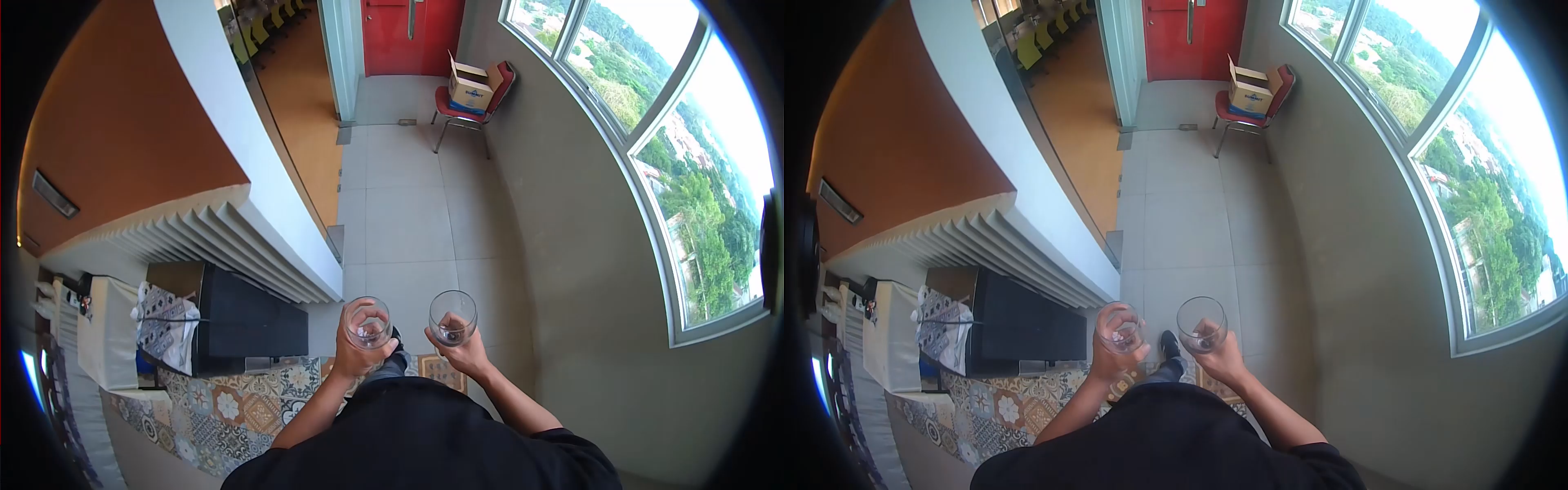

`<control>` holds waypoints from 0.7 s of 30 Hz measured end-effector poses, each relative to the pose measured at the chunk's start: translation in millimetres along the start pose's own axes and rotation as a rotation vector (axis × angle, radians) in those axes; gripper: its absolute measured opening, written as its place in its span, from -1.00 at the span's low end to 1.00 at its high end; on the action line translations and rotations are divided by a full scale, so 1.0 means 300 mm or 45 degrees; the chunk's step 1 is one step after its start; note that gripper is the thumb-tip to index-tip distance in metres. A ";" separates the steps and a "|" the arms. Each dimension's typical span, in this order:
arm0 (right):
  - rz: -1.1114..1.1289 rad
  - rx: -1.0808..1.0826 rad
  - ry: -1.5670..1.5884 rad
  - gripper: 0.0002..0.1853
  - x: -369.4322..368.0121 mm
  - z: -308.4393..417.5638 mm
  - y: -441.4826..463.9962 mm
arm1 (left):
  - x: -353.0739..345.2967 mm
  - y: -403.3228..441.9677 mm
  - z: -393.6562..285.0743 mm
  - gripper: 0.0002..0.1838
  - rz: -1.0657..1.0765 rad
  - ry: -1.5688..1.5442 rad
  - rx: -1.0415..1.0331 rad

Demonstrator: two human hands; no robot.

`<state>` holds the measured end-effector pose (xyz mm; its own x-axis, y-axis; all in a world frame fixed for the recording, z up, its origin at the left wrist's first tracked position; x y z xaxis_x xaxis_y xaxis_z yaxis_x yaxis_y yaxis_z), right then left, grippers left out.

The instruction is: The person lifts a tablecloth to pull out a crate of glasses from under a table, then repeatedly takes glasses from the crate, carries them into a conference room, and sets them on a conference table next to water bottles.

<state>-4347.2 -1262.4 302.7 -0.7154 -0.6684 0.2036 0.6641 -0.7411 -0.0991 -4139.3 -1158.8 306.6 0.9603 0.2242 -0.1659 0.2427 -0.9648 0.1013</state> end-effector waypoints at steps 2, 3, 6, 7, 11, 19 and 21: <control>0.003 -0.050 -0.001 -0.65 0.041 0.038 0.140 | 0.029 0.165 -0.014 -0.12 0.012 -0.014 -0.004; -0.007 -0.075 0.009 -0.64 0.058 0.079 0.211 | 0.047 0.255 -0.030 -0.12 0.030 -0.023 -0.025; -0.032 -0.045 0.043 -0.64 0.112 0.089 0.431 | 0.098 0.505 -0.080 -0.11 0.082 0.042 -0.097; -0.034 -0.018 0.056 -0.63 0.129 0.083 0.501 | 0.112 0.577 -0.094 -0.11 0.095 0.080 -0.122; -0.068 -0.093 -0.004 -0.64 0.215 0.138 0.767 | 0.172 0.853 -0.100 -0.13 0.042 0.059 -0.201; 0.045 -0.062 -0.006 -0.67 0.419 0.111 1.407 | 0.290 1.434 -0.041 -0.12 -0.017 0.211 -0.271; 0.094 -0.064 -0.058 -0.67 0.481 0.086 1.582 | 0.311 1.593 -0.038 -0.12 -0.059 0.208 -0.308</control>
<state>-4129.8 -1708.9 310.3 -0.6535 -0.7185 0.2382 0.7020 -0.6930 -0.1643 -3932.2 -1597.3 350.8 0.9522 0.3049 -0.0178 0.2933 -0.8967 0.3315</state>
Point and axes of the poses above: each hand's wrist, its own y-axis towards the middle knuckle, its own x-axis out of the back of the hand, z = x × y, the point moved 5 cm from there along y, towards the middle knuckle, and after that the axes turned 7 degrees about z, right-handed, at the moved point
